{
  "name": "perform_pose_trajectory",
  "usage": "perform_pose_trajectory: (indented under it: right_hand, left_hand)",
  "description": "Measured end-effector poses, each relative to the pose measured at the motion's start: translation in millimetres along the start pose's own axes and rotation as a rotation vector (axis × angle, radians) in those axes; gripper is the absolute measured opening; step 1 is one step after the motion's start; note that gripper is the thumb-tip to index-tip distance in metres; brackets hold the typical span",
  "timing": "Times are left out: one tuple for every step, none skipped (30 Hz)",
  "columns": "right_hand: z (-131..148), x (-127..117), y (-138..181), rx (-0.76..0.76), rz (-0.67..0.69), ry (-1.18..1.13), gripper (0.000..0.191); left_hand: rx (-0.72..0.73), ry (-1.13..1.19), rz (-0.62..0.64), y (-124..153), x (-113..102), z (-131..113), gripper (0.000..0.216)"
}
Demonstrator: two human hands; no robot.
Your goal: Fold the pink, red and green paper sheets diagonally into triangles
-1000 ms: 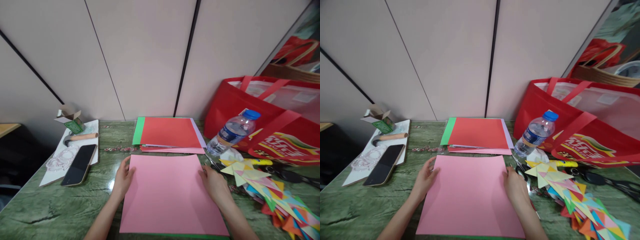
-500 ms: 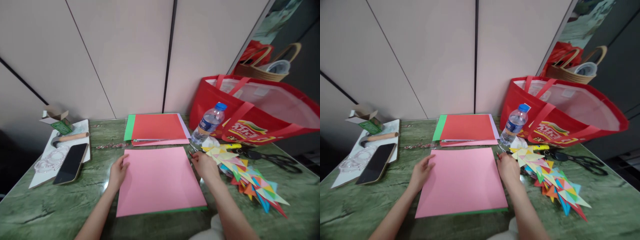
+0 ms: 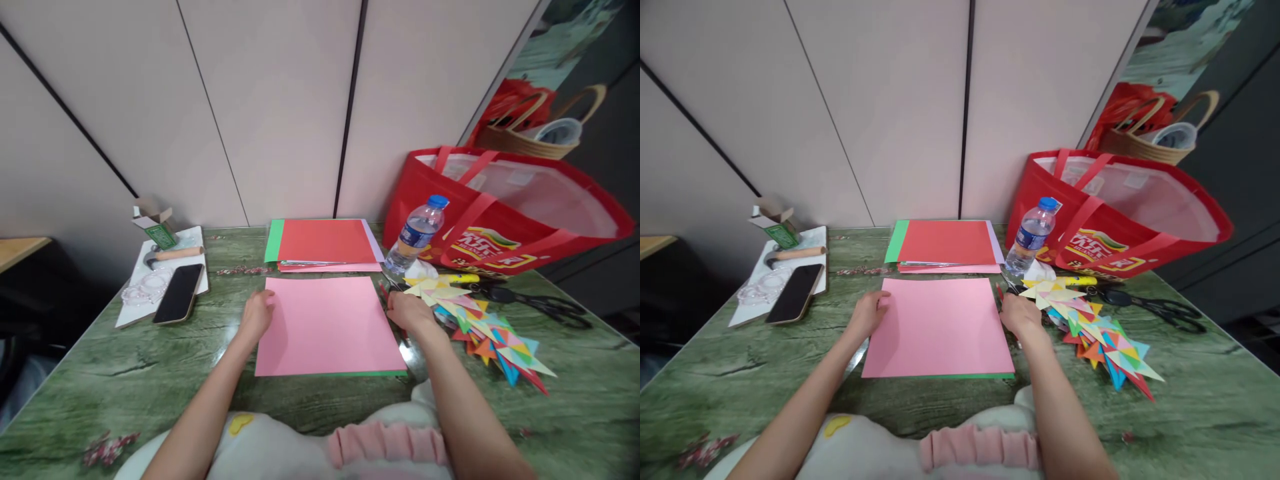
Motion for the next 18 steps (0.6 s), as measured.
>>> perform_pose_trajectory:
  right_hand:
    - [2, -2, 1, -0.021, -0.011, -0.009, 0.026]
    - [5, -6, 3, -0.051, -0.036, -0.026, 0.028]
    - [9, -12, 5, -0.091, -0.080, -0.067, 0.030]
    - [15, -17, 7, -0.144, -0.130, -0.144, 0.032]
    - [20, -22, 9, -0.207, -0.177, -0.260, 0.034]
    - [26, -26, 12, -0.276, -0.210, -0.407, 0.035]
    - [32, -27, 14, -0.343, -0.222, -0.561, 0.035]
    - [37, -27, 15, -0.399, -0.216, -0.693, 0.035]
    - [41, -26, 16, -0.440, -0.203, -0.775, 0.034]
    - [44, -24, 17, -0.474, -0.201, -0.802, 0.032]
    - [47, -23, 17, -0.502, -0.213, -0.773, 0.027]
    - [49, -22, 17, -0.516, -0.227, -0.689, 0.019]
    - [49, -20, 16, -0.511, -0.238, -0.575, 0.014]
    - [48, -18, 14, -0.492, -0.241, -0.457, 0.016]
    - [44, -15, 11, -0.462, -0.233, -0.353, 0.022]
    - [39, -13, 8, -0.425, -0.220, -0.275, 0.026]
    - [34, -12, 5, -0.389, -0.210, -0.229, 0.028]
    - [28, -11, 3, -0.360, -0.203, -0.206, 0.028]
  left_hand:
    - [-0.008, -0.017, 0.016, -1, 0, 2, 0.034]
    - [-0.016, -0.031, 0.033, -1, 0, 3, 0.034]
    - [-0.023, -0.042, 0.047, -2, 0, 5, 0.034]
    - [-0.029, -0.052, 0.059, -3, 1, 6, 0.034]
    - [-0.033, -0.062, 0.070, -4, 1, 7, 0.034]
    - [-0.035, -0.074, 0.080, -4, 1, 8, 0.034]
    - [-0.033, -0.087, 0.090, -5, 1, 7, 0.034]
    - [-0.029, -0.102, 0.103, -4, 1, 6, 0.034]
    - [-0.021, -0.118, 0.116, -4, 1, 5, 0.034]
    - [-0.012, -0.136, 0.129, -2, 1, 3, 0.035]
    - [-0.001, -0.156, 0.138, 0, 0, 0, 0.036]
    - [0.011, -0.177, 0.143, 2, -1, -4, 0.038]
    - [0.027, -0.200, 0.147, 5, -2, -8, 0.042]
    - [0.045, -0.223, 0.152, 8, -3, -12, 0.046]
    - [0.070, -0.243, 0.163, 13, -4, -17, 0.050]
    - [0.101, -0.260, 0.184, 18, -4, -23, 0.052]
    - [0.137, -0.272, 0.215, 23, -3, -29, 0.054]
    - [0.181, -0.277, 0.256, 29, -1, -35, 0.056]
Point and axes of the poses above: each hand's wrist, its own y-axis away from the middle knuckle, its own x-axis out of the palm, z = x × y, the point moved 8 cm from there along -y, towards the middle knuckle, and after that the axes turned 8 degrees about -y, right-handed, at the moved point
